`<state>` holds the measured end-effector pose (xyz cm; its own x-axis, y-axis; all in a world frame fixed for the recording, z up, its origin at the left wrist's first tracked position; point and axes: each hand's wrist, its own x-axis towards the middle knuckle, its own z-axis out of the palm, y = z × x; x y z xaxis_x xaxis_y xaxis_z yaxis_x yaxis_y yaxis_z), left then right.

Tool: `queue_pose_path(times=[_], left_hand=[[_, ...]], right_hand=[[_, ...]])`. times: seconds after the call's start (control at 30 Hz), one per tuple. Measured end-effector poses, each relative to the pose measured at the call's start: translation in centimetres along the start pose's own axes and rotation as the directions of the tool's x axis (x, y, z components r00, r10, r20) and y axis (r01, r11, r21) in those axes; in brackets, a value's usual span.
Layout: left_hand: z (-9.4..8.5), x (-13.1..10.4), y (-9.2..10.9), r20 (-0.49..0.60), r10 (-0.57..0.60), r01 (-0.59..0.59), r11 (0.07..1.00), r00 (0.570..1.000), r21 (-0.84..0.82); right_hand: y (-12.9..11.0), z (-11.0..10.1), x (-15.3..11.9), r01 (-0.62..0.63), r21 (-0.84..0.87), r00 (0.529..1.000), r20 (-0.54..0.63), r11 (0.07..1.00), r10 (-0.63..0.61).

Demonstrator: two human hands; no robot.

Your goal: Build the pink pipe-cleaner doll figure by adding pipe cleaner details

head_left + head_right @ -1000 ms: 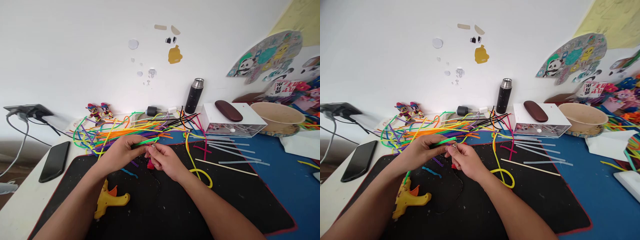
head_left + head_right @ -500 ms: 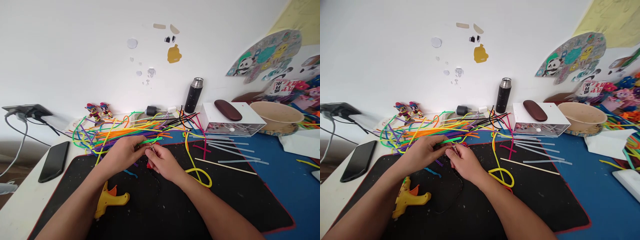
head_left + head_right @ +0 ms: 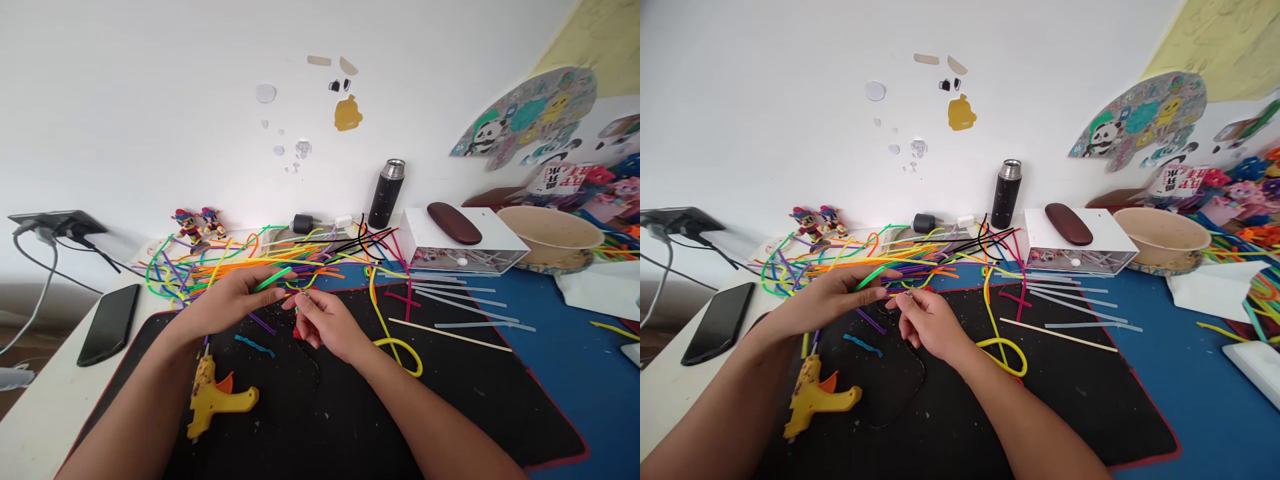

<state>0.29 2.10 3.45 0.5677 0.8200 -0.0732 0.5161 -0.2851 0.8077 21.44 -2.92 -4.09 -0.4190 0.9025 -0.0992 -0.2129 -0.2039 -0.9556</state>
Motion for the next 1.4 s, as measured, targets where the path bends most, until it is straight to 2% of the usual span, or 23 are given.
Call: queue_pose_path(times=[0.07,0.23,0.4,0.57,0.7,0.77,0.87,1.03,1.23,1.4], left_hand=[[0.6,-0.2,0.8,0.077,0.011,-0.004,0.996,0.997,-0.089],[1.7,0.2,0.8,0.12,0.015,-0.001,0.993,0.993,-0.114],[1.5,0.3,0.4,0.098,0.02,-0.009,0.994,0.995,-0.111],[1.1,-0.1,-0.2,-0.007,-0.007,0.007,0.997,1.0,0.077],[1.1,-0.2,-0.3,-0.044,0.053,-0.045,0.984,0.998,0.174],[1.0,-0.2,-0.1,-0.038,0.074,-0.067,0.983,0.997,0.17],[0.8,-0.3,0.1,-0.017,0.042,-0.04,0.991,0.999,0.131],[0.4,-0.3,0.1,0.005,0.008,-0.008,0.996,1.0,0.085],[0.5,-0.2,0.2,-0.063,-0.02,0.028,0.992,0.998,0.124],[0.7,-0.6,0.4,-0.115,-0.024,0.044,0.984,0.993,0.175]], right_hand=[[0.0,0.0,-0.1,-0.009,0.011,1.0,0.012,1.0,0.009],[0.3,0.0,-0.1,-0.044,0.05,0.997,0.069,0.998,0.041],[0.1,0.1,-0.1,-0.059,0.041,0.993,0.106,0.997,0.054],[-0.3,0.2,-0.1,-0.02,-0.005,0.999,0.047,1.0,0.021],[-0.5,0.2,-0.2,-0.003,0.005,0.999,0.051,1.0,0.003],[-0.5,0.2,-0.2,-0.009,0.04,0.997,0.071,0.999,0.006],[-0.5,0.2,-0.2,-0.025,0.107,0.996,0.085,0.994,0.016],[-0.5,0.2,-0.1,-0.046,0.173,0.998,0.051,0.984,0.038],[-0.6,0.3,-0.3,-0.03,0.196,0.999,0.028,0.98,0.025],[-0.7,0.3,-0.3,-0.024,0.215,0.998,0.059,0.976,0.011]])
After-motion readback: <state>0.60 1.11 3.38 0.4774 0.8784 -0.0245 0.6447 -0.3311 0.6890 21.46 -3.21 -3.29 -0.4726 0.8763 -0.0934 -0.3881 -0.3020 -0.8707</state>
